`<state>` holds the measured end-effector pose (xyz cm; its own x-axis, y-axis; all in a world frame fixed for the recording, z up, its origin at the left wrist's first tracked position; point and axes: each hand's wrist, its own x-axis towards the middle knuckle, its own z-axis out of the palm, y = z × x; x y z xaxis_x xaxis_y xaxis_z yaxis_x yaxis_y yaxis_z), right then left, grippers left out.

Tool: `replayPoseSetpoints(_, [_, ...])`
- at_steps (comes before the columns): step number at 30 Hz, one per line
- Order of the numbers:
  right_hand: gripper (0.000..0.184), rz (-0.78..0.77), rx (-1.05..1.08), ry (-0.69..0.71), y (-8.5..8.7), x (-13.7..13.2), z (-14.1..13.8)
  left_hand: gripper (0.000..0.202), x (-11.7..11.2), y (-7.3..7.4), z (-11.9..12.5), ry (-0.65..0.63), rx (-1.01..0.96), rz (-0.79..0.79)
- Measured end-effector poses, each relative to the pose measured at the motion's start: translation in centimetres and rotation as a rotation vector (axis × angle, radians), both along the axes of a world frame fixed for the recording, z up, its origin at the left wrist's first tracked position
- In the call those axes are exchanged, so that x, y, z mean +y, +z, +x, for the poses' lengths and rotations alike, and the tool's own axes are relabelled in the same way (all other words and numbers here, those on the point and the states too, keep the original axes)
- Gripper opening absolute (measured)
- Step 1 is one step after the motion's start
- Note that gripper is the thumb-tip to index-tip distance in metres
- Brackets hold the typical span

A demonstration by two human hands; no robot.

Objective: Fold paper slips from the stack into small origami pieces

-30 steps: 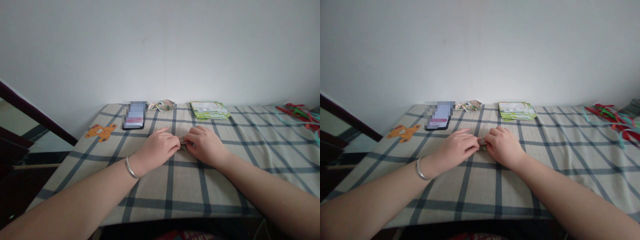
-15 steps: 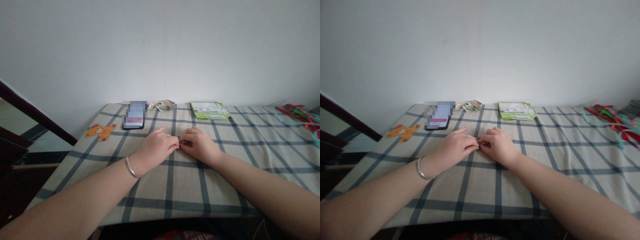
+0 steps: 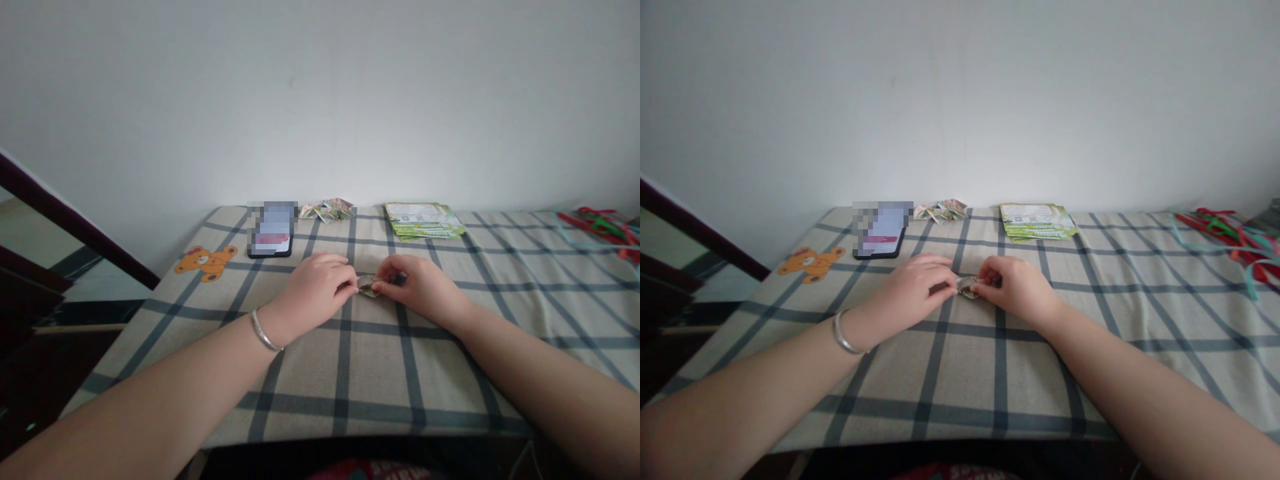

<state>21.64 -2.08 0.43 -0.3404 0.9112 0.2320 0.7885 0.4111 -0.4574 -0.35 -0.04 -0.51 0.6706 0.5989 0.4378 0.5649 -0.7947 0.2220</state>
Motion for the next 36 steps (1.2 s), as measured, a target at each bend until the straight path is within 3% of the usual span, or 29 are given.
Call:
replayPoseSetpoints(5, [0.023, -0.020, -0.004, 0.004, 0.1, 0.2, 0.3, 0.006, 0.8, -0.8, -0.2, 0.047, -0.079, -0.049])
replayPoseSetpoints(9, [0.016, 0.017, -0.046, 0.004, 0.1, 0.3, 0.1, 0.006, 1.3, -1.4, -0.3, 0.049, -0.095, -0.038])
replayPoseSetpoints(19, [0.026, 0.094, -0.034, 0.103, -0.9, 0.9, -0.4, 0.011, 0.9, -1.2, -0.2, 0.104, -0.053, -0.031])
replayPoseSetpoints(36, [0.024, 0.097, -0.080, 0.101, -1.1, 1.3, -0.7, 0.026, 1.2, -1.4, -0.1, 0.099, -0.023, -0.013])
